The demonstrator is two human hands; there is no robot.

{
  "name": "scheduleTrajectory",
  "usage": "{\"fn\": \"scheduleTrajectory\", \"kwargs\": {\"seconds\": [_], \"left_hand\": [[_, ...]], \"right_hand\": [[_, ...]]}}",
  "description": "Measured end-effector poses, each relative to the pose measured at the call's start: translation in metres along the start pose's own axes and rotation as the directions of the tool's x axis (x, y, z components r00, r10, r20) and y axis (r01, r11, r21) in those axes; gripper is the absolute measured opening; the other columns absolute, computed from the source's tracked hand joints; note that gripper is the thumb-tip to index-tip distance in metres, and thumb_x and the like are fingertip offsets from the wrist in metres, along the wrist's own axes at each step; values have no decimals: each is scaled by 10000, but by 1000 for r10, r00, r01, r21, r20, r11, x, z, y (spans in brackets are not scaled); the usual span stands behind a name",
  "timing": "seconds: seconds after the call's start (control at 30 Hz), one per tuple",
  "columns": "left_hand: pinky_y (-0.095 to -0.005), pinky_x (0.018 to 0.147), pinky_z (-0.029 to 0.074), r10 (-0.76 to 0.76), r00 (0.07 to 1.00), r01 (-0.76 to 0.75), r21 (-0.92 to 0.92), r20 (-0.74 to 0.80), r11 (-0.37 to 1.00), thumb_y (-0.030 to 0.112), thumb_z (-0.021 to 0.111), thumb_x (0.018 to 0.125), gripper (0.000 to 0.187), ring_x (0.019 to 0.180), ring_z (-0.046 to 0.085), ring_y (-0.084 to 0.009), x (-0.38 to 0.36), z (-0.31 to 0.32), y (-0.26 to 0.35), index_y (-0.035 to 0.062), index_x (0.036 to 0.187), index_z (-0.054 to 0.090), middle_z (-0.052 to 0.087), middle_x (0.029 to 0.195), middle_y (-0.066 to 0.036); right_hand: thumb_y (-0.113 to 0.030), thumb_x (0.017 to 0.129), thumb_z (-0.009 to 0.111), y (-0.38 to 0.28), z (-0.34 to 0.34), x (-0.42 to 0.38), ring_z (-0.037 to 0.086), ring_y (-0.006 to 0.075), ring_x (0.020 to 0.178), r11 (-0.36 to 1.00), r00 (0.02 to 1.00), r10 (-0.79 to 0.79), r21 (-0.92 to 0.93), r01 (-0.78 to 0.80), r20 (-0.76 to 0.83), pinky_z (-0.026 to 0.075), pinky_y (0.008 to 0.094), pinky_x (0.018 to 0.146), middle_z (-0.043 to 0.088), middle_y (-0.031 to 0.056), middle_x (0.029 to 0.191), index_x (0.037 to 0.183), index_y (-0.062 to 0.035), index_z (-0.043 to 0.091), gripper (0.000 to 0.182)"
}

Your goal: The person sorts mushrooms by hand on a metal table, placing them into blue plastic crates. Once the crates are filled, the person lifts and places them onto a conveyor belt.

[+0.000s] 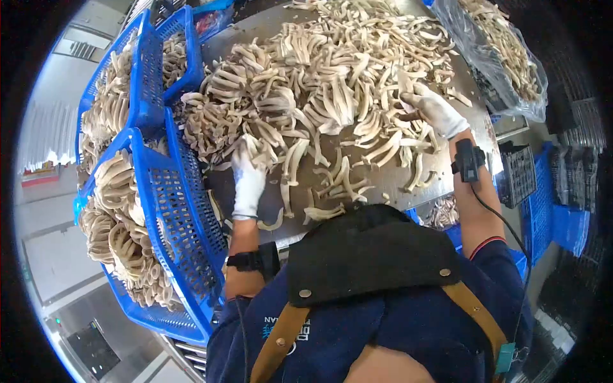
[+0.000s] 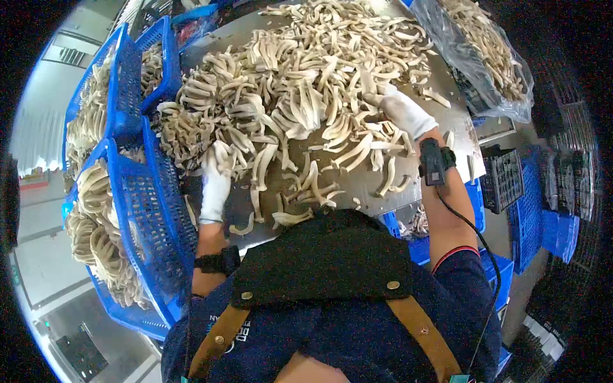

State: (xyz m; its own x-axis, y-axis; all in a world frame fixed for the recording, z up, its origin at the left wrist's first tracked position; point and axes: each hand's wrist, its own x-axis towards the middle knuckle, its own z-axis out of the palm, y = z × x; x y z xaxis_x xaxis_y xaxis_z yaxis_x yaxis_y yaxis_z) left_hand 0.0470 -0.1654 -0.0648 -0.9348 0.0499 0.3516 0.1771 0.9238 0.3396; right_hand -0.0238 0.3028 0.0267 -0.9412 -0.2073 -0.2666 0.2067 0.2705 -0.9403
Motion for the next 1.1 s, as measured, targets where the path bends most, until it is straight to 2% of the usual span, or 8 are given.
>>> {"fn": "scheduleTrajectory", "kwargs": {"seconds": [0.17,0.3,0.33,0.43,0.47,0.57,1.0,1.1], "left_hand": [[-424,914,470,-4,850,93,-143,527,985,153,679,783,591,1070,591,-367,0,15,61,-3,1309,460,570,1181,-228],[-416,868,489,-223,705,305,-3,674,952,239,694,761,520,984,642,-348,47,47,76,-8,1198,557,639,1086,-214],[-364,775,501,-165,728,475,-316,665,821,182,660,803,368,885,651,-285,51,41,76,0,1117,597,673,972,-145],[-237,614,441,20,576,814,-576,817,71,89,603,867,287,719,549,-82,54,32,92,47,1151,581,619,909,7],[-255,656,472,64,624,782,-619,779,-74,63,613,850,332,761,585,-107,50,28,103,39,1176,556,623,948,-6],[-298,783,501,61,588,795,-562,806,-229,88,628,887,332,897,629,-164,39,17,137,15,1197,539,634,1030,-44],[-282,800,492,-29,600,782,-594,799,-189,60,601,873,341,935,602,-152,7,20,106,7,1201,526,635,973,-35],[-286,749,502,-179,636,771,-609,750,188,99,639,874,387,896,594,-133,-5,20,93,4,1219,493,605,944,-30]], "right_hand": [[-182,912,553,30,4,18,562,289,1119,604,981,-87,-792,-85,-172,433,330,932,606,208,1173,1190,24,579,348],[-206,858,626,17,29,15,567,380,1062,830,822,-428,-523,194,-375,458,375,880,580,267,1136,1144,76,573,406],[-150,836,639,52,28,22,569,396,1012,451,598,-756,-875,178,-268,459,395,861,569,281,1140,1183,74,539,425],[-45,812,596,43,73,9,593,248,853,1000,853,-10,-8,7,-521,501,348,711,585,199,1071,1358,26,381,592],[-49,814,599,81,89,8,562,185,787,879,927,4,443,176,-376,494,301,640,575,153,1052,1399,-15,352,636],[-176,879,645,66,130,-6,503,186,1086,996,980,-17,92,-1,199,426,326,922,536,152,1243,1433,5,307,674],[-14,801,622,18,165,-24,382,206,1326,718,974,-110,694,-60,197,384,307,994,237,169,1531,1527,-71,20,945],[-103,800,613,49,149,-23,495,267,1230,970,889,-132,-128,207,439,391,330,999,438,188,1396,1496,-83,214,802]]}}
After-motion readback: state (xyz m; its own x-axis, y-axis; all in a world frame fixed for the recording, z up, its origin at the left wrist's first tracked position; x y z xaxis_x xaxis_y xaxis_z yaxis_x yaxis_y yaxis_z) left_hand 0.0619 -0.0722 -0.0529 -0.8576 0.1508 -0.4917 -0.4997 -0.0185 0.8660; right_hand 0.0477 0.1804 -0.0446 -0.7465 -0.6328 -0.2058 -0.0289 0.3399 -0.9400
